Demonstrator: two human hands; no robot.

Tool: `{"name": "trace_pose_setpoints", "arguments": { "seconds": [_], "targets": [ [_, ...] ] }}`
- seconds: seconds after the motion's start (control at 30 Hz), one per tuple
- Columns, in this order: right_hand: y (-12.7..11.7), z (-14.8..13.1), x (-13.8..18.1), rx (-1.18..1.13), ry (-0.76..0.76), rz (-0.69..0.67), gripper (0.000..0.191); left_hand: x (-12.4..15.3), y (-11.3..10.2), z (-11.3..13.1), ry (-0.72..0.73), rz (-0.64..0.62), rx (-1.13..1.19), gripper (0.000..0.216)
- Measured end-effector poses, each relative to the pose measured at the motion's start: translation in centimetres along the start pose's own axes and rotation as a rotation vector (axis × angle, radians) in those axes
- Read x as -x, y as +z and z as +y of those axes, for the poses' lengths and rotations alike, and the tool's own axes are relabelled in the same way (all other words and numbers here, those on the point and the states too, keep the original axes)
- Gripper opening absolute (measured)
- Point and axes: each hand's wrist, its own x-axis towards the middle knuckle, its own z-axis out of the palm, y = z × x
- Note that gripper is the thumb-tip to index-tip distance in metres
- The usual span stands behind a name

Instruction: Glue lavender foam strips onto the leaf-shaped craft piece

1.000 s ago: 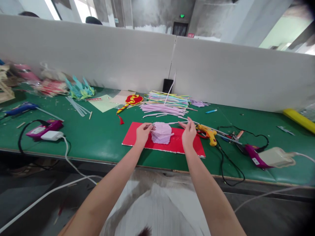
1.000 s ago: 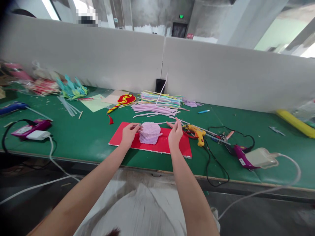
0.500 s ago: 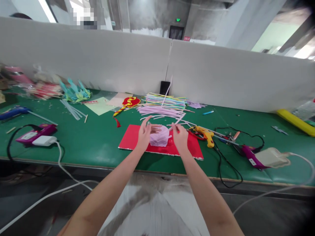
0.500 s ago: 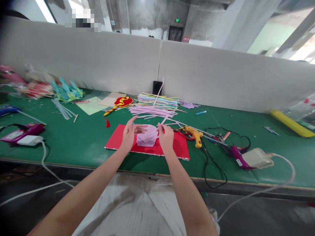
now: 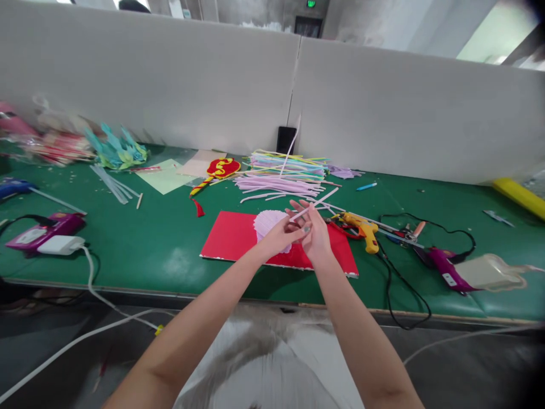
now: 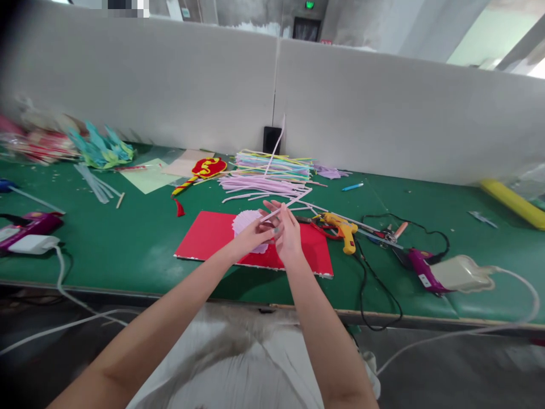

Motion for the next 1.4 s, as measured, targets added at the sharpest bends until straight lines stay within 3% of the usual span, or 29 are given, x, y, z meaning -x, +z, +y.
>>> {"name": "trace_pose_setpoints", "arguments": {
  "seconds": [0.2, 0.4, 0.47, 0.6, 0.7, 0.83, 0.9, 1.03, 1.1, 1.17, 1.23, 1.4],
  "targets": [
    [1.3, 0.4, 0.9, -0.012, 0.029, 0.005, 0.027, 1.2, 0.3, 0.5, -0.139, 0.201, -0.229, 0.015],
    [1.2, -0.3, 1.3, 0.069, -0.111, 0.106, 0.026, 1.2, 1.6, 1.8, -0.344, 0.082, -0.039, 0.017],
    [1.0, -0.7, 1.4, 0.118, -0.149, 0.129, 0.028, 1.2, 2.0, 1.9, -0.39, 0.097, 0.011, 0.018],
    [0.9, -1.0, 1.6, 0.299, -0.189, 0.156, 0.029, 2.0, 2.3, 1.7, -0.357, 0.171, 0.002, 0.022],
    [0.4, -1.3, 1.7, 0.431, -0.239, 0.154, 0.029, 3.5, 1.5, 2.3, -0.315, 0.162, -0.144, 0.019],
    [-1.9, -2.4, 1.1, 0.521, -0.302, 0.273, 0.027, 5.6, -2.2, 4.3, -0.236, 0.266, -0.292, 0.012],
    [-3.6, -3.2, 0.7, 0.494, -0.302, 0.374, 0.029, 6.5, -5.3, 5.3, -0.204, 0.443, -0.36, 0.013],
    [-6.3, -4.3, 0.1, 0.622, -0.332, 0.527, 0.033, 7.9, -11.9, 6.2, -0.052, 0.944, -0.63, 0.013],
    [-6.8, -4.6, 0.2, 0.803, -0.381, 0.536, 0.033, 8.1, -14.0, 6.0, 0.067, 1.02, -0.974, 0.027],
    [-6.9, -4.6, 0.8, 0.981, -0.438, 0.476, 0.03, 8.0, -14.8, 5.7, 0.05, 0.988, -1.3, 0.038],
    [-6.6, -4.4, 1.5, 1.137, -0.507, 0.408, 0.026, 7.7, -14.3, 5.3, 0.073, 0.954, -1.401, 0.04],
    [-5.3, -3.3, 3.3, 1.366, -0.56, 0.237, 0.018, 7.2, -9.7, 5.0, 0.472, 0.655, -1.246, 0.024]
  ]
}}
